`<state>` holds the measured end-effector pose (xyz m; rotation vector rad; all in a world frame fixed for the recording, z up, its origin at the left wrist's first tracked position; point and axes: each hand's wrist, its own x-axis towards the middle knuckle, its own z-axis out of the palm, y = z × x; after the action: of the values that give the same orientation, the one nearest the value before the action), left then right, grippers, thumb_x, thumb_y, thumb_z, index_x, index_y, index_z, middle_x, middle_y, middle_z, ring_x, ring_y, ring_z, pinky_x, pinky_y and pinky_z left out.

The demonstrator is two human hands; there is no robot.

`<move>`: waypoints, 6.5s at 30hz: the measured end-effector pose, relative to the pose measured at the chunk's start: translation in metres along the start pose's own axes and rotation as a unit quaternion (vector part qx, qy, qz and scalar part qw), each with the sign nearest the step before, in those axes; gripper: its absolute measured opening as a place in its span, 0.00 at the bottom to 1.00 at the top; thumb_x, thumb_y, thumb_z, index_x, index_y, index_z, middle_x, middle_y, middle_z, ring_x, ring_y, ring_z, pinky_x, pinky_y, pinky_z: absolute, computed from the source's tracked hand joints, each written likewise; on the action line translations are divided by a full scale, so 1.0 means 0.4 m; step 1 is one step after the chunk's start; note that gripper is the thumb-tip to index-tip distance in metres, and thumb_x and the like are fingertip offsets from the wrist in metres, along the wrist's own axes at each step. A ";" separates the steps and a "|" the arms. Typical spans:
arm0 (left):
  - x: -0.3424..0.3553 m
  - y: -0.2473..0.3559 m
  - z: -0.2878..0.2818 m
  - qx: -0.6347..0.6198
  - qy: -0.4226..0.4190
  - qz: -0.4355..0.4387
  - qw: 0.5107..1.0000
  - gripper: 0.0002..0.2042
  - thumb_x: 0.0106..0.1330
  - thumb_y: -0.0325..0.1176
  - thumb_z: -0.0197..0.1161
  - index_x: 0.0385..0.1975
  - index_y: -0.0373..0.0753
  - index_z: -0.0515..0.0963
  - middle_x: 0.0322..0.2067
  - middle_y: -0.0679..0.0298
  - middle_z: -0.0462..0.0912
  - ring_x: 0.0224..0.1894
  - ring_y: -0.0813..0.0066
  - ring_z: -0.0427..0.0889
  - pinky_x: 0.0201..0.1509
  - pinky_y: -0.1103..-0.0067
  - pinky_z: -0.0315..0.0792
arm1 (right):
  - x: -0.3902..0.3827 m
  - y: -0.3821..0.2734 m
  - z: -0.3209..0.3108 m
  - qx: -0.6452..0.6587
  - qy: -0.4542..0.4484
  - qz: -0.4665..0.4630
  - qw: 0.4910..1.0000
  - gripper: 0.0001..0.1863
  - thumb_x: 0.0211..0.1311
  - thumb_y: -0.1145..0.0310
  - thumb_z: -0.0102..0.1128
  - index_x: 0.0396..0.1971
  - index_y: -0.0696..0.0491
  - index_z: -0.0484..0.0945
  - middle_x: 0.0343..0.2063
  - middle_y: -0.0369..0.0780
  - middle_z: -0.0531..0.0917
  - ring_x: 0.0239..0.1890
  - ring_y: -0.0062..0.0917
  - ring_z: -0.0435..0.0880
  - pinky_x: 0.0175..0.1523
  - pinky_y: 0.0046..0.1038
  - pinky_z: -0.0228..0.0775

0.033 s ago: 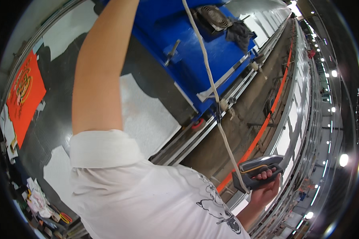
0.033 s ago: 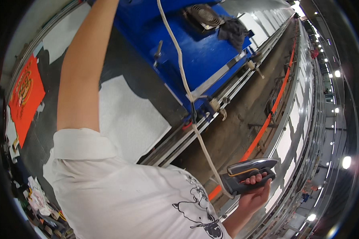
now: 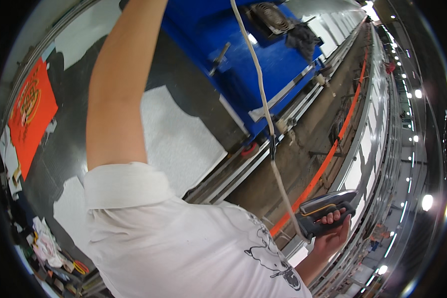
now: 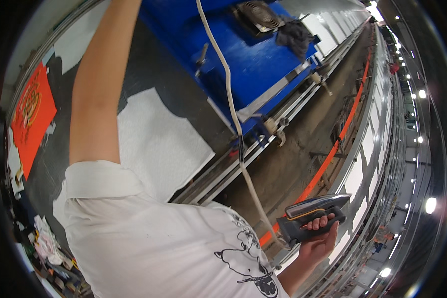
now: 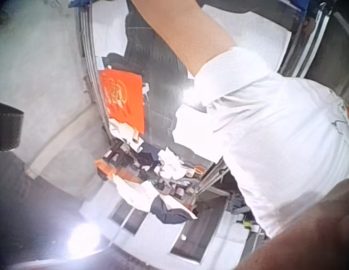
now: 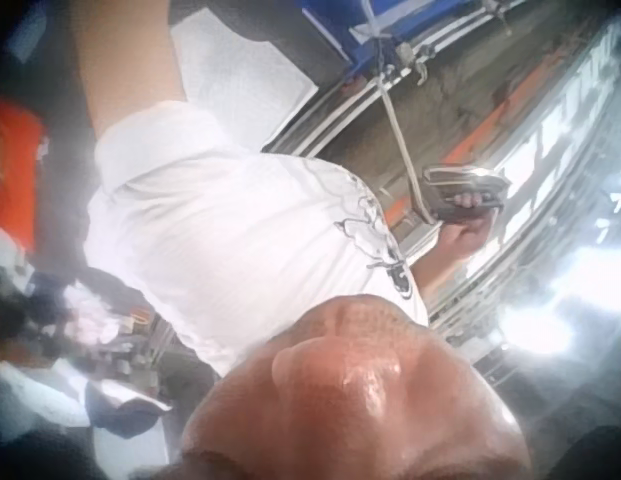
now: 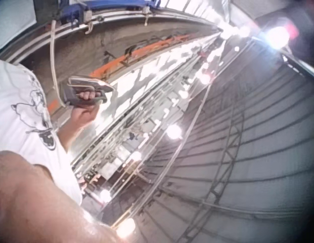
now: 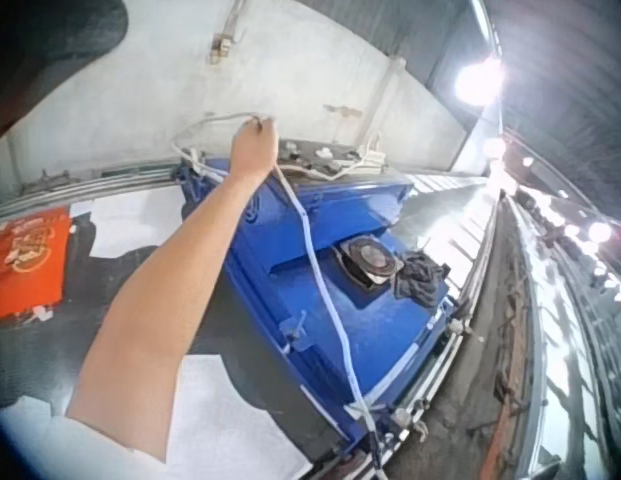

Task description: The person irons a white t-shirt on a flat ironing board using a handheld electric iron. They move the iron back and forth across the fabric, occasionally lifting it to reposition the garment or adjust the cord. The task is performed in a repetitive manner, focusing on smoothing the shirt's surface.

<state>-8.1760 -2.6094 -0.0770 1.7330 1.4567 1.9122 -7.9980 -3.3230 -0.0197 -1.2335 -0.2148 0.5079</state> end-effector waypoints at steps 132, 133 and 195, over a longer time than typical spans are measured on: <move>-1.665 -0.059 -2.155 0.480 0.121 -0.344 0.797 0.04 0.63 0.30 0.65 0.33 0.39 0.85 0.32 0.62 0.85 0.34 0.61 0.80 0.39 0.70 0.72 | -1.122 1.366 0.999 -0.460 -0.719 -0.459 0.246 0.25 0.67 0.44 0.54 0.34 0.55 0.72 0.24 0.46 0.84 0.30 0.44 0.85 0.33 0.44 0.75; -1.666 -0.059 -2.153 0.478 0.120 -0.347 0.798 0.04 0.62 0.30 0.65 0.33 0.39 0.85 0.31 0.62 0.85 0.34 0.61 0.80 0.39 0.70 0.72 | -1.117 1.367 1.000 -0.456 -0.719 -0.463 0.246 0.25 0.67 0.44 0.54 0.33 0.55 0.72 0.24 0.46 0.84 0.30 0.44 0.85 0.33 0.44 0.75; -1.725 -0.040 -2.172 0.360 0.204 -0.362 0.835 0.17 0.71 0.39 0.51 0.47 0.33 0.79 0.40 0.55 0.83 0.37 0.60 0.79 0.44 0.71 0.72 | -1.271 1.210 0.607 -0.469 -0.815 -0.315 0.131 0.24 0.64 0.42 0.56 0.35 0.51 0.74 0.27 0.44 0.84 0.30 0.43 0.84 0.35 0.42 0.74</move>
<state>-8.6987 -3.5305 -0.4078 0.6607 2.7350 1.4069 -8.6656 -3.2474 -0.3362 -0.7712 -3.3246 0.7218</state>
